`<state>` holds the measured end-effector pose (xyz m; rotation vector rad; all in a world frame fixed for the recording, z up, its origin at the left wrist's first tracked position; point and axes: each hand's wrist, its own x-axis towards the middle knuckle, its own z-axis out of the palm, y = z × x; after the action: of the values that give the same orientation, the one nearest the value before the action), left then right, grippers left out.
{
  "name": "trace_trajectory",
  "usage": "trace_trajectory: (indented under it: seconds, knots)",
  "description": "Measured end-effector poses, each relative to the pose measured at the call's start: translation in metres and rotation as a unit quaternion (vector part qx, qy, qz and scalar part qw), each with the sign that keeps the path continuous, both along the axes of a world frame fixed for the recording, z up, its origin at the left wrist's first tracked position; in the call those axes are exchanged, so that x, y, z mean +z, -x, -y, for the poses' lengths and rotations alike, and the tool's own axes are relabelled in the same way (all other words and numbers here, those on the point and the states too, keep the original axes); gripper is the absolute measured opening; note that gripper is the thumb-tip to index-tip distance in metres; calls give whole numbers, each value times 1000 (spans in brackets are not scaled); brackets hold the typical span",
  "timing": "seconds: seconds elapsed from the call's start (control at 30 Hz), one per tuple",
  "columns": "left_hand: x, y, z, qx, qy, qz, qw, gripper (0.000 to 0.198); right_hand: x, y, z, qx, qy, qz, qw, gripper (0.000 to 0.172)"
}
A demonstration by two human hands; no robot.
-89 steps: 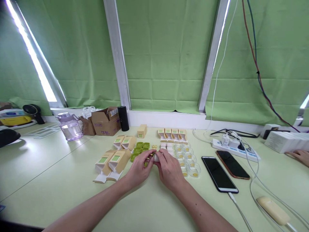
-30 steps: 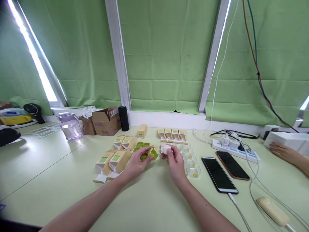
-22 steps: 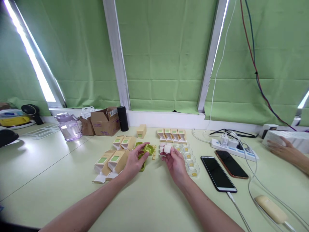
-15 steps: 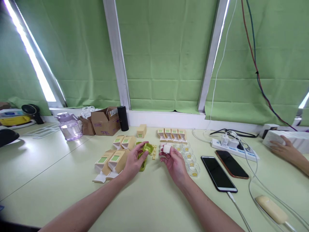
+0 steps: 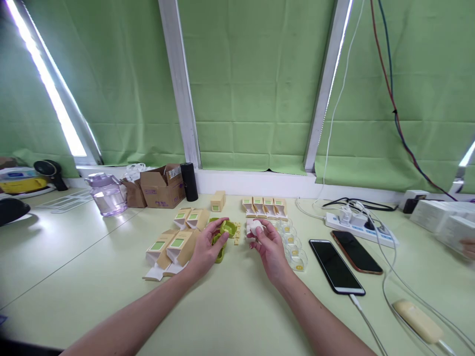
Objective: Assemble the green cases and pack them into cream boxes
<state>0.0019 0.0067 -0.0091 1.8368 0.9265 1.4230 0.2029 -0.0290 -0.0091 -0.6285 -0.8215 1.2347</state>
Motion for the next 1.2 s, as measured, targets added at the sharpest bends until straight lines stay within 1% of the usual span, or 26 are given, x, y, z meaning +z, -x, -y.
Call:
trace_trajectory:
  seconds: [0.23, 0.43, 0.53, 0.63, 0.7, 0.77, 0.9, 0.97, 1.03, 1.1, 1.2]
  knots:
    - [0, 0, 1, 5, -11, 3, 1000, 43, 0, -2, -1, -46, -31, 87, 995, 45]
    - [0, 0, 0, 9, -17, 1, 1000, 41, 1, -3, -5, -103, -44, 147, 983, 55]
    - [0, 0, 0, 15, -22, -4, 1000, 41, 0, -3, -6, -143, -55, 190, 970, 53]
    - [0, 0, 0, 20, -29, -6, 999, 40, -2, -6, -6, -178, -65, 268, 945, 47]
    - [0, 0, 0, 22, -34, -6, 999, 40, -3, -7, -4, -196, -76, 339, 917, 42]
    - [0, 0, 0, 25, -36, -6, 999, 40, -3, -8, -2, -213, -98, 417, 878, 40]
    - [0, 0, 0, 28, -38, -7, 999, 39, -8, -10, 1, -237, -163, 561, 777, 38]
    - [1, 0, 1, 27, -39, -8, 999, 39, -12, -11, 0, -241, -192, 616, 725, 40]
    - [1, 0, 1, 26, -40, -8, 999, 38, -15, -11, -1, -241, -207, 660, 681, 43]
    - [2, 0, 2, 27, -39, -9, 999, 38, -17, -12, -2, -238, -209, 695, 646, 45]
    - [4, 0, 3, 28, -37, -17, 999, 38, -18, -12, -2, -229, -199, 728, 615, 48]
